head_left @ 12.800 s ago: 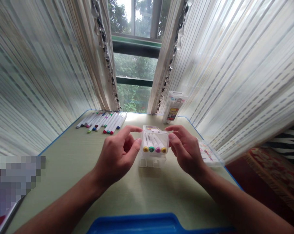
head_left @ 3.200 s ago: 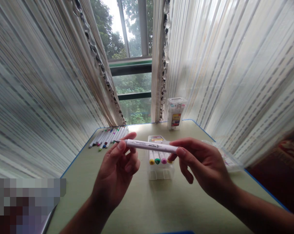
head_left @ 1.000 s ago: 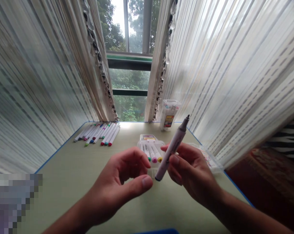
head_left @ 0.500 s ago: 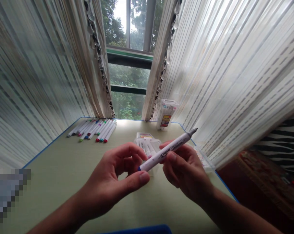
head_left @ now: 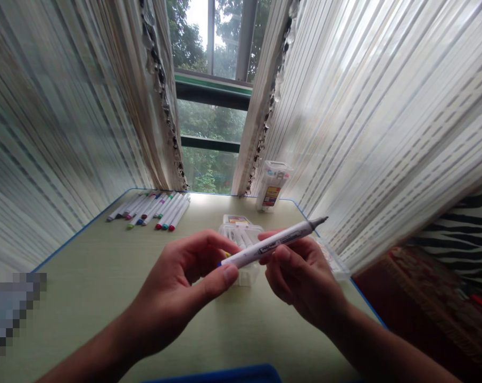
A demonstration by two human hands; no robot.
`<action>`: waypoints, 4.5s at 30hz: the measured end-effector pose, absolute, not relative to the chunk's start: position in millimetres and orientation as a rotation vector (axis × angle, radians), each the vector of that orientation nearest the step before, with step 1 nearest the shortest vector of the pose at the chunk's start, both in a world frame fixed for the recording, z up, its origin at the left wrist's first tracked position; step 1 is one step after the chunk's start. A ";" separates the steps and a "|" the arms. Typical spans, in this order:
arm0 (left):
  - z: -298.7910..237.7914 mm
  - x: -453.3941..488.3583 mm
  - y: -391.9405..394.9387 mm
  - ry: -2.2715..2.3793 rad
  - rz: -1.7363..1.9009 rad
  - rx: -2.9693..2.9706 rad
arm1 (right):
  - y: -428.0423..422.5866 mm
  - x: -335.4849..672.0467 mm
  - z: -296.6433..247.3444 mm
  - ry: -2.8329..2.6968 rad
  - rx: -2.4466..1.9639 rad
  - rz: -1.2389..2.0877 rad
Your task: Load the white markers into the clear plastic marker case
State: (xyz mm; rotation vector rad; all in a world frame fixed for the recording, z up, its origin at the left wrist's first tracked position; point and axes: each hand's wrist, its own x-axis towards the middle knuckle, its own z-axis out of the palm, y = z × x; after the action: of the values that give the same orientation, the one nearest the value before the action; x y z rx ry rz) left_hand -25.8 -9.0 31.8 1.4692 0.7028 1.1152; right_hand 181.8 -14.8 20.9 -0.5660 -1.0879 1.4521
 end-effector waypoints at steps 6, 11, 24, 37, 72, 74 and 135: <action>30.9 -26.0 -10.8 0.702 1.152 1.444 | -15.6 182.2 27.0 -1.008 -0.522 1.455; 28.7 -28.3 -10.8 0.673 1.178 1.386 | -13.7 183.0 29.2 -0.968 -0.517 1.430; 27.0 -32.8 -5.6 0.724 1.136 1.449 | -10.7 182.2 26.8 -1.037 -0.514 1.422; 32.3 -30.4 -4.4 0.763 1.129 1.456 | -10.9 183.4 26.4 -1.010 -0.554 1.409; 36.8 -30.0 -9.7 0.722 1.150 1.408 | -12.3 185.4 27.9 -1.005 -0.549 1.410; 36.6 -29.7 -9.3 0.722 1.149 1.404 | -12.4 185.4 27.8 -0.995 -0.538 1.414; 37.7 -31.2 -9.5 0.754 1.162 1.472 | -13.4 186.1 29.3 -1.036 -0.539 1.434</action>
State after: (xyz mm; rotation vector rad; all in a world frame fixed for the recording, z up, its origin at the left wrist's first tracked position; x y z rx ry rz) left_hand -31.2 -9.5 37.7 1.4720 0.7543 1.1616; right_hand 186.1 -13.4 29.3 -0.5386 -1.0363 1.4337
